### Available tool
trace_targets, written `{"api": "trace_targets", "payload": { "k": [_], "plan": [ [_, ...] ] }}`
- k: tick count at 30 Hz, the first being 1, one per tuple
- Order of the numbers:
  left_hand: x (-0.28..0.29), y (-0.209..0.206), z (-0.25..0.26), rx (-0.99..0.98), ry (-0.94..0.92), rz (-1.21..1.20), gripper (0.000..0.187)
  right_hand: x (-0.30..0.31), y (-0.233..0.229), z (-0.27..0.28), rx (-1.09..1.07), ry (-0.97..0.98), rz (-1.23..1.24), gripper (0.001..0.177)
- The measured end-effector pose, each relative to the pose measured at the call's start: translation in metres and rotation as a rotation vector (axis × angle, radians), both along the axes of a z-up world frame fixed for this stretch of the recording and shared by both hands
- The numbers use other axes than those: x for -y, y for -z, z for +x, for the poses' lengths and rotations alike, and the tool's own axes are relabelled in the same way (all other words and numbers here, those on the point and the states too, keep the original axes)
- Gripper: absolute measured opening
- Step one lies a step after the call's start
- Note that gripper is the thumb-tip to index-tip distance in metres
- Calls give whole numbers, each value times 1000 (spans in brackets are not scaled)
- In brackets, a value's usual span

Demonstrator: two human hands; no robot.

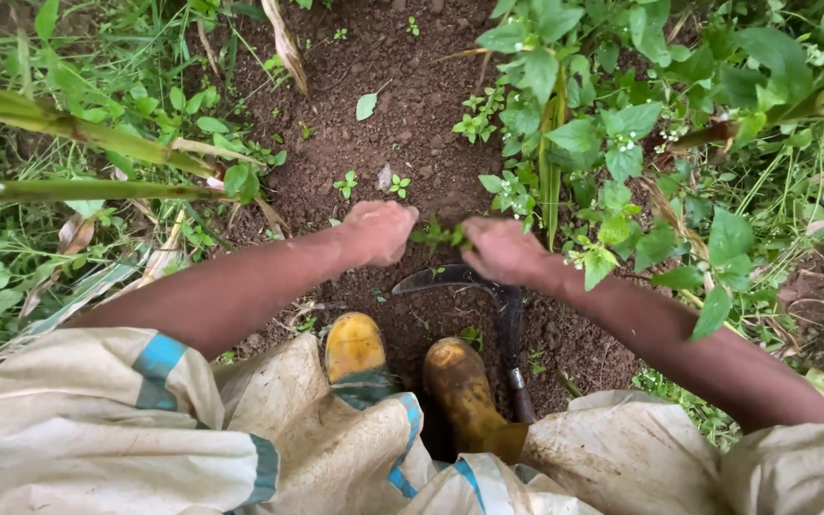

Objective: The person removes weeds from around the base of corn plants in a field. They first pull weeds by hand and then use a sickle to cut and clear larger patches of vegetation.

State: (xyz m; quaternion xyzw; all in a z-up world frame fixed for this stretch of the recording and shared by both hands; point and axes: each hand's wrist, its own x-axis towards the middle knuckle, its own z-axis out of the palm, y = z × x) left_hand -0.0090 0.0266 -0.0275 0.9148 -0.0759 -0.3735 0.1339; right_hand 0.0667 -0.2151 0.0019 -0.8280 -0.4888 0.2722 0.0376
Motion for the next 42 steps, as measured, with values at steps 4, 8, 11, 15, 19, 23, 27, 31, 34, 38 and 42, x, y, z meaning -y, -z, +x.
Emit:
{"api": "trace_targets", "payload": {
  "k": [4, 8, 11, 15, 19, 23, 27, 31, 34, 38, 42],
  "plan": [
    [-15, 5, -1, 27, -75, 49, 32, -18, -5, -19, -50, -126, 27, 40],
    [-27, 9, -3, 51, -140, 93, 29, -26, 28, -28, 150, -288, 102, 52],
    [-37, 3, -14, 31, -158, 107, 30, -33, 47, -25, 37, -279, 37, 32],
    [-45, -15, -31, 18, -155, 136, 33, -54, 48, 3, 39, -136, 53, 31],
    [-50, -33, -39, -48, -240, 143, 34, -97, 39, 26, 181, -17, 188, 37],
    [-56, -18, -57, -69, -269, 109, 37, -131, 39, 32, 183, -22, 154, 56],
    [-60, -30, -71, -109, -312, 150, 38, -136, 66, 31, 230, -74, 191, 33],
    [-64, -7, -93, -102, -322, 145, 36, -138, 71, 23, 271, -28, 348, 26],
    [-69, -21, -96, -120, -349, 149, 39, -162, 58, 17, 292, -43, 532, 23],
    [-69, -15, -109, -117, -388, 131, 37, -190, 39, 4, 125, -114, 308, 37],
    [-63, -32, -111, -168, -384, 145, 40, -203, 56, 0, 190, -243, 208, 38]
  ]
}}
